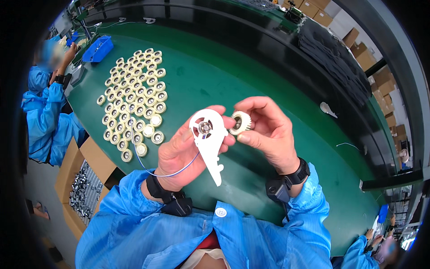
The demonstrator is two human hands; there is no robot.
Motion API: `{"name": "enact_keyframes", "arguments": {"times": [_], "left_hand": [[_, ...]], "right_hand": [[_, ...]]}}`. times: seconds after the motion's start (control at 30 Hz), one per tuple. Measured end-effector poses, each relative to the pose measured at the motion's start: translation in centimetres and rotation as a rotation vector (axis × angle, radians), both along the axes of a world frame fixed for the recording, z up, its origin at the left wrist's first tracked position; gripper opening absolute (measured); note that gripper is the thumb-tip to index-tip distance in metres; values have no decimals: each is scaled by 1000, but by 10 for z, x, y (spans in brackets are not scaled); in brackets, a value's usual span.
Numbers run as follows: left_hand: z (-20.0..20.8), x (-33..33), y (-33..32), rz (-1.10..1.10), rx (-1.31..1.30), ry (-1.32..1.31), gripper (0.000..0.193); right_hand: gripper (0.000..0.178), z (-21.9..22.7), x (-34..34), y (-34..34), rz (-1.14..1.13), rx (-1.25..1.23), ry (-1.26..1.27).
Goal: Manually assemble plastic and metal industrial components, fitting gears and small parts into a housing.
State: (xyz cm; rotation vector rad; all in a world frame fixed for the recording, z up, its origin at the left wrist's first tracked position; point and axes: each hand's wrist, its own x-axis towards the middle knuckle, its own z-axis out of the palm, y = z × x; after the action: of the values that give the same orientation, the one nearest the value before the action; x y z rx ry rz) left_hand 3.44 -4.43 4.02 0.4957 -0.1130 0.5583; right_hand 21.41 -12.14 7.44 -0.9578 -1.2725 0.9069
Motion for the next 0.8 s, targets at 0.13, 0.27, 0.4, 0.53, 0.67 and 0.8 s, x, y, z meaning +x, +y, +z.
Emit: {"name": "enact_keyframes", "arguments": {"times": [0.13, 0.27, 0.4, 0.53, 0.67, 0.8], "left_hand": [[-9, 0, -2, -3, -20, 58, 63], [-15, 4, -4, 16, 65, 124, 45], [-12, 4, -5, 63, 166, 190, 43], [-13, 5, -3, 82, 188, 183, 46], [-12, 3, -4, 83, 182, 198, 49], [-15, 3, -3, 80, 203, 186, 50]], "right_hand": [[39, 11, 7, -8, -76, 115, -176], [39, 7, 5, -3, -90, 210, -584], [44, 7, 4, -4, -62, 170, -634], [37, 5, 4, 0, -85, 211, -636], [36, 5, 4, -1, -93, 190, -608], [35, 10, 4, -3, -56, 212, -639]]}}
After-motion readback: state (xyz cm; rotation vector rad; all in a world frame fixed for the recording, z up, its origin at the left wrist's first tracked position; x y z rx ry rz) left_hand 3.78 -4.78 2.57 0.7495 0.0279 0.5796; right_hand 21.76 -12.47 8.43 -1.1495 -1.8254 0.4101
